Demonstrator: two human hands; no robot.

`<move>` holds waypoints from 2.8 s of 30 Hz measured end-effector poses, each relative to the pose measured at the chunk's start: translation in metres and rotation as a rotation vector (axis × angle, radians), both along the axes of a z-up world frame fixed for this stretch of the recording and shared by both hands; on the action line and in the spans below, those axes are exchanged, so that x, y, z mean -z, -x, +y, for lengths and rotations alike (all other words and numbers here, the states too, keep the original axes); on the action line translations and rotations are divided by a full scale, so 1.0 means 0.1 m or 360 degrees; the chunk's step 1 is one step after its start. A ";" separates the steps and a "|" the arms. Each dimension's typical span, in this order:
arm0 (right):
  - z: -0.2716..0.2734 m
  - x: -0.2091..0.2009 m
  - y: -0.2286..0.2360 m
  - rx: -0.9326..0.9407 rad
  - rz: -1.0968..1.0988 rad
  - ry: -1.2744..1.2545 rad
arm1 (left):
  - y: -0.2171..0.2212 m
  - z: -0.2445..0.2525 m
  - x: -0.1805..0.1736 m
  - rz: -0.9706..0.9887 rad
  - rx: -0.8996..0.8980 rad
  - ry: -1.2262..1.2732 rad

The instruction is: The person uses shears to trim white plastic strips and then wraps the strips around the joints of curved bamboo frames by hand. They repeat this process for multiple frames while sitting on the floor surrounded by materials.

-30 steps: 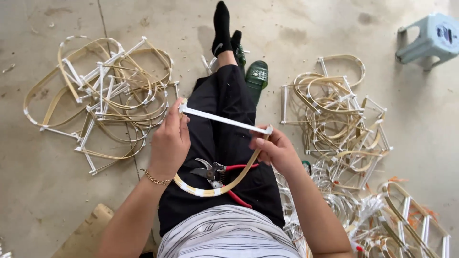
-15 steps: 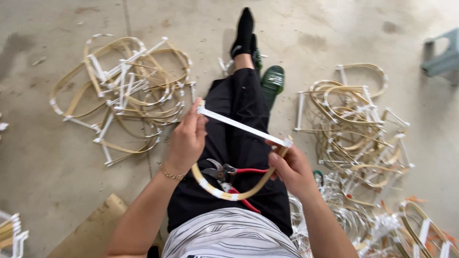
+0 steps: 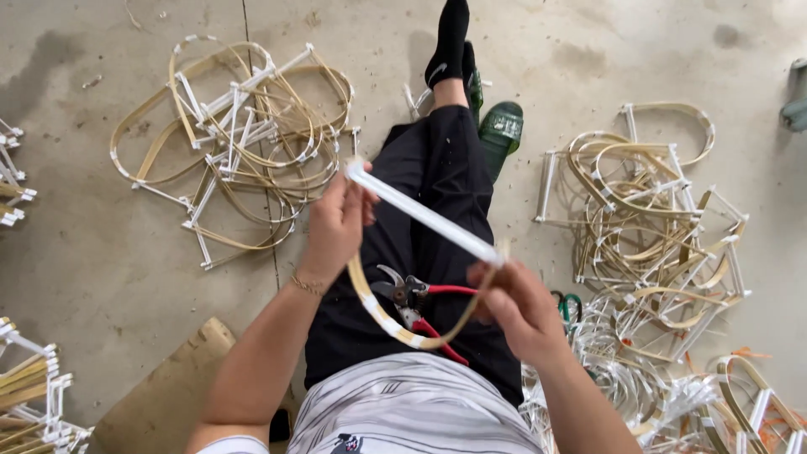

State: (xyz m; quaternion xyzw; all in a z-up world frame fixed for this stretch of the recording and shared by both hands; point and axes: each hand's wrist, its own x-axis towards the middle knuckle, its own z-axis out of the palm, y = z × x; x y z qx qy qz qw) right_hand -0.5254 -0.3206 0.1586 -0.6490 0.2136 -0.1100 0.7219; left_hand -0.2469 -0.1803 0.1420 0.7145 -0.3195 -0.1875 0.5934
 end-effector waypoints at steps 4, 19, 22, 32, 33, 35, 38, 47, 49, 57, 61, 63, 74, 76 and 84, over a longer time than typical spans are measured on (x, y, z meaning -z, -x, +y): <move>0.05 0.58 -0.21 -0.0397 0.0316 0.1277 | -0.27 0.09 0.11 0.0415 -0.0012 0.0014; -0.11 0.79 0.12 -0.0535 0.0972 0.0763 | 0.16 0.39 -0.09 0.1241 0.0784 -0.0113; -0.27 1.05 0.51 -0.0342 0.0881 -0.0543 | 0.25 0.34 -0.13 0.1207 0.0929 -0.0148; -0.16 -0.02 0.22 -0.0789 0.0679 0.0225 | 0.57 0.13 -0.21 0.1096 0.1007 -0.0584; -0.16 -0.03 0.20 -0.0795 0.0681 0.0220 | 0.59 0.12 -0.20 0.1102 0.1001 -0.0585; -0.16 -0.06 0.16 -0.0813 0.0682 0.0208 | 0.61 0.10 -0.19 0.1104 0.0998 -0.0663; -0.17 -0.03 0.14 -0.0820 0.0587 0.0393 | 0.64 0.08 -0.19 0.1123 0.0995 -0.0785; -0.21 0.02 0.08 -0.0888 0.0764 0.0359 | 0.70 0.04 -0.03 0.1157 0.0906 -0.0912; -0.22 0.11 0.11 -0.0887 0.0760 0.0325 | 0.72 0.05 0.05 0.1184 0.0900 -0.0894; -0.15 0.87 0.27 -0.0744 0.0743 0.0135 | 0.73 0.11 0.45 0.1037 0.0898 -0.0793; -0.05 1.21 0.30 -0.0422 0.0921 0.0084 | 0.62 0.05 0.35 0.1299 0.0935 -0.0505; -0.13 0.96 0.18 -0.0518 0.0957 0.0176 | 0.54 0.05 0.39 0.1262 0.0898 -0.0395; -0.02 0.67 -0.33 -0.0338 0.0223 -0.0347 | -0.28 0.25 0.02 -0.0385 -0.0018 -0.0333; 0.01 0.71 -0.49 -0.0165 0.0430 -0.0256 | -0.20 0.34 -0.36 -0.0240 0.0168 -0.0270; -0.05 0.84 -0.58 -0.0013 0.0128 -0.0291 | 0.07 -0.01 -0.01 0.0222 0.1012 -0.0248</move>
